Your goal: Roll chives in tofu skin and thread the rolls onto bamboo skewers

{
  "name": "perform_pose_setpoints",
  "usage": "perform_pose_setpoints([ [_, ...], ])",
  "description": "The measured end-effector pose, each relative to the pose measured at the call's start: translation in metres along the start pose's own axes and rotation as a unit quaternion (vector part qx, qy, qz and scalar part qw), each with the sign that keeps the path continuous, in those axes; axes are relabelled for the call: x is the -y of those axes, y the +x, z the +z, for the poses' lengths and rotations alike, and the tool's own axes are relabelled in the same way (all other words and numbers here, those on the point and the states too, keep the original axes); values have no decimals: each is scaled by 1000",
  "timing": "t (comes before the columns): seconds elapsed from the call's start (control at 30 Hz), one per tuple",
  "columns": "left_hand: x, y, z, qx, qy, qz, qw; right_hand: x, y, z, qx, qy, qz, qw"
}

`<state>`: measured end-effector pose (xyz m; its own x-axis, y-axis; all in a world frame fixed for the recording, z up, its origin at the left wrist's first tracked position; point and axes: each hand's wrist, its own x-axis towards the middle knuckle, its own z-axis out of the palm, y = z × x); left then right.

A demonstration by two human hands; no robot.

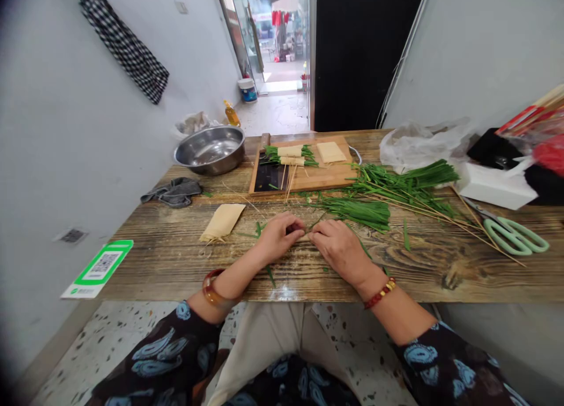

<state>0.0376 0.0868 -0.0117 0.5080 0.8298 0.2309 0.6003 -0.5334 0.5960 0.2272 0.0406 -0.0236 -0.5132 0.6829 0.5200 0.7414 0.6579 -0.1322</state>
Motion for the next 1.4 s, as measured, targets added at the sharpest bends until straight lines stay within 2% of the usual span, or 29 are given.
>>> perform_pose_setpoints([
  [0.13,-4,-5,-3,27,23,49,998,0,1,-1,1,15,13,1000],
  [0.3,-10,-9,-6,43,128,76,988,-2,3,0,8,36,36,999],
  [0.53,-11,-21,-8,33,112,82,990,2,4,-3,15,59,24,998],
  [0.77,-22,-32,-8,23,173,79,981,5,5,-7,47,68,31,996],
  [1.0,-23,-40,6,-19,151,35,988,4,5,-7,52,60,24,997],
  [1.23,-26,-43,15,-58,176,29,982,4,4,-7,40,72,17,996],
  [1.33,-22,-41,14,-73,129,22,989,2,3,-7,11,102,21,994],
  [1.4,-18,-40,13,-94,74,5,993,-4,1,-8,-24,125,50,991],
])
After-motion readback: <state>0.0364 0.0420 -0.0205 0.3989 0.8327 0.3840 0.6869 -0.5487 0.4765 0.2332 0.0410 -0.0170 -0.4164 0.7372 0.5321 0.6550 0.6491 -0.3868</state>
